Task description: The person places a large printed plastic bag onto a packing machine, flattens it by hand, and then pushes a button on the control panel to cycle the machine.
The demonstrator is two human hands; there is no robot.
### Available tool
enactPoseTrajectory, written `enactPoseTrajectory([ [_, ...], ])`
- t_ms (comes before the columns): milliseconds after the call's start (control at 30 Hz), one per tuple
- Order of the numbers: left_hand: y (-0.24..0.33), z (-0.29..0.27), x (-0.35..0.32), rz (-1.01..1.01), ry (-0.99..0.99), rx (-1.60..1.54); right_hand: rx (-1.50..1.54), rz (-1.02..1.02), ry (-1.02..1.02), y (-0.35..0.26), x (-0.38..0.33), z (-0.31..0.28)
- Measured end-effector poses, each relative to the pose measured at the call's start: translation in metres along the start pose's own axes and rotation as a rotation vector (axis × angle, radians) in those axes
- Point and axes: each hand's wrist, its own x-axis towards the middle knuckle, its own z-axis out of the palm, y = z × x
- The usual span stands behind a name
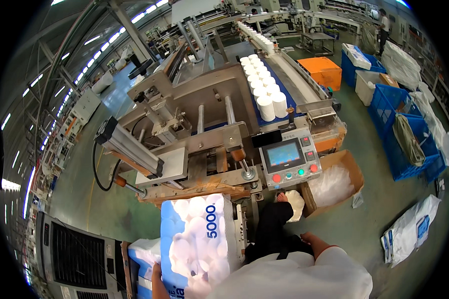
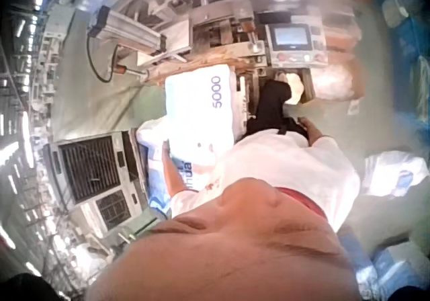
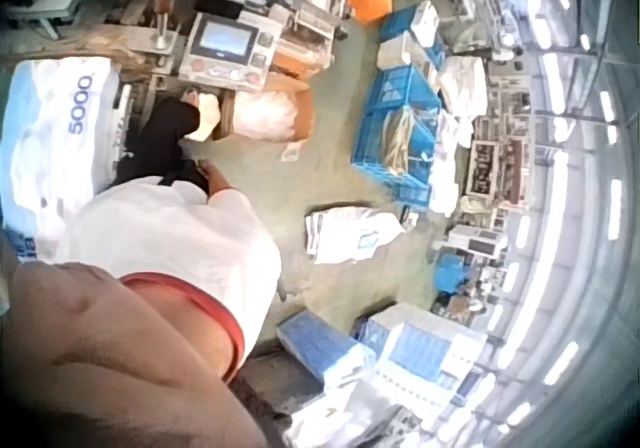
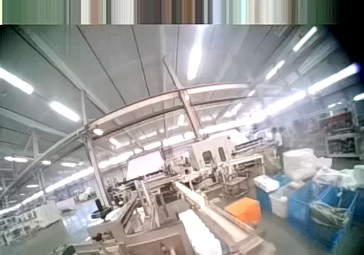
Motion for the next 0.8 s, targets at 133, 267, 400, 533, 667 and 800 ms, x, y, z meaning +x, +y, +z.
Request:
enactPoseTrajectory([
  [133,-0.04,-0.011,-0.013,0.296,-0.127,0.28,0.087,-0.042,-0.01,0.0,0.025,0.002],
  [267,-0.051,-0.022,-0.026,0.678,-0.056,0.758,-0.093,-0.051,-0.034,-0.021,0.03,0.007],
  [400,-0.047,-0.028,-0.03,0.647,0.127,0.718,-0.041,-0.028,-0.026,-0.017,0.024,0.009],
  [533,-0.023,-0.025,-0.032,0.34,0.369,0.188,0.006,-0.004,-0.063,-0.001,0.025,0.008],
  [667,0.002,-0.026,-0.059,0.156,0.469,-0.068,-0.191,-0.003,-0.029,-0.006,0.015,-0.001],
  [800,0.049,-0.023,-0.12,0.273,0.831,0.141,-0.031,-0.011,-0.039,0.024,0.045,0.011],
])
